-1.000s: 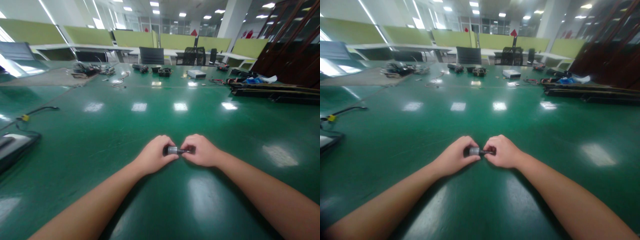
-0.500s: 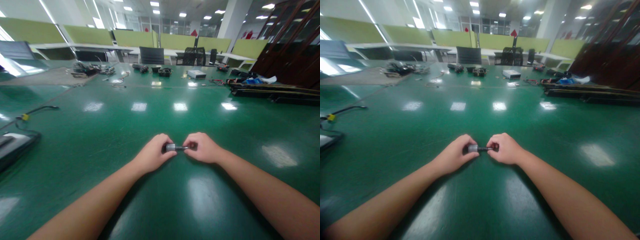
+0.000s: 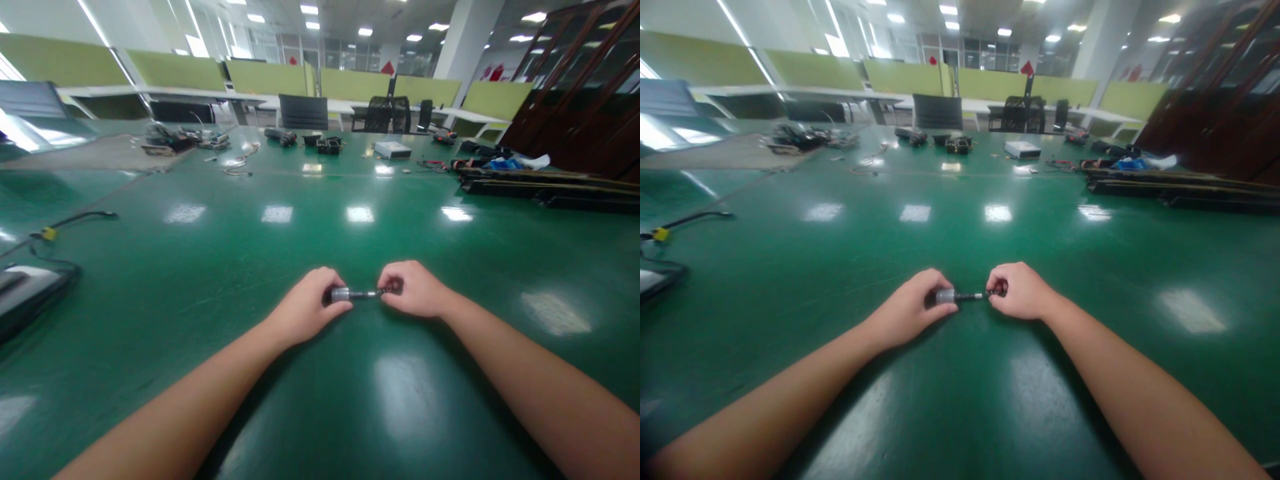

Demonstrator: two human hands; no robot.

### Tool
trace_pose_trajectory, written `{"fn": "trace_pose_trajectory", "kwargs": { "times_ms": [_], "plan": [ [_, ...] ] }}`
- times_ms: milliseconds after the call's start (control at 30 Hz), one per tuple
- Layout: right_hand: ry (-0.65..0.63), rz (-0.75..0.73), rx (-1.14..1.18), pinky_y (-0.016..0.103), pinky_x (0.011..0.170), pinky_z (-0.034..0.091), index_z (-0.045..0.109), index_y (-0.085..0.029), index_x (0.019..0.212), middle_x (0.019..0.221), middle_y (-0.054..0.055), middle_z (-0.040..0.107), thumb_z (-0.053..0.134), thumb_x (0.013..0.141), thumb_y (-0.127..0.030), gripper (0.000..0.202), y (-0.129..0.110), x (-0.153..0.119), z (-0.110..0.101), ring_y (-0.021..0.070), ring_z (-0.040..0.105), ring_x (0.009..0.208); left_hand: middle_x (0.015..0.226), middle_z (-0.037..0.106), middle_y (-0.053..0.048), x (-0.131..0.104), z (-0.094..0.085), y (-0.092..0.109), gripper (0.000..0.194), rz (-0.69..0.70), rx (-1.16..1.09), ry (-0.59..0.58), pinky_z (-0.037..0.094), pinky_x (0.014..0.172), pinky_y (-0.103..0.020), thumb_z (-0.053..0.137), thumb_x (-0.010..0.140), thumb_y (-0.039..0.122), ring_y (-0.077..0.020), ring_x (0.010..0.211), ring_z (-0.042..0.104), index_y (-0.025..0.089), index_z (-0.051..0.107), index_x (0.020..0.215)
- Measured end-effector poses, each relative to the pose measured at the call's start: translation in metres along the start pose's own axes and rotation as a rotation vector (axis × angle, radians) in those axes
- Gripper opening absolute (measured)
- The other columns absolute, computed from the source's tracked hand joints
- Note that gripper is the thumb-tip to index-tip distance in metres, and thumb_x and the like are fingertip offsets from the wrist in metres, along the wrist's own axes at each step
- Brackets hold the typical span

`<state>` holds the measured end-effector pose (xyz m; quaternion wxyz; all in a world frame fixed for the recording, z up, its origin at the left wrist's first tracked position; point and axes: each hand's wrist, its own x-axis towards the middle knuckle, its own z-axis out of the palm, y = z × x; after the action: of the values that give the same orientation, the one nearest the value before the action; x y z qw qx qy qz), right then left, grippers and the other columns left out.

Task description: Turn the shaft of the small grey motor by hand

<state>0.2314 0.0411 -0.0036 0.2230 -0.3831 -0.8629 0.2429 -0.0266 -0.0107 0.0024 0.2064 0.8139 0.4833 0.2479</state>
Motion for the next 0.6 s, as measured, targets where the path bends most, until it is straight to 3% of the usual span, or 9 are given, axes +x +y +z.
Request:
{"fn": "trace_pose_trajectory", "kwargs": {
  "times_ms": [333,600],
  "plan": [
    [0.016,-0.181,-0.001,0.029,0.072,0.045,0.074,-0.018,0.087,0.08,0.003,0.07,0.071,0.08,-0.019,0.007,-0.025,0.004,0.022,0.0158,0.061,0.074,0.094,0.065,-0.004,0.004,0.001,0.004,0.024,0.057,0.052,-0.064,0.046,0.078,-0.035,0.07,0.086,0.04,-0.0228,0.088,0.058,0.02,0.063,0.098],
    [0.013,-0.209,-0.019,0.031,0.077,0.045,0.073,-0.019,0.09,0.086,0.003,0.072,0.071,0.079,-0.017,0.011,-0.023,0.004,0.023,0.0169,0.063,0.08,0.101,0.065,-0.004,0.005,0.004,0.003,0.025,0.075,0.05,-0.059,0.045,0.082,-0.036,0.069,0.088,0.037,-0.0226,0.092,0.058,0.021,0.061,0.106]
  ]
}}
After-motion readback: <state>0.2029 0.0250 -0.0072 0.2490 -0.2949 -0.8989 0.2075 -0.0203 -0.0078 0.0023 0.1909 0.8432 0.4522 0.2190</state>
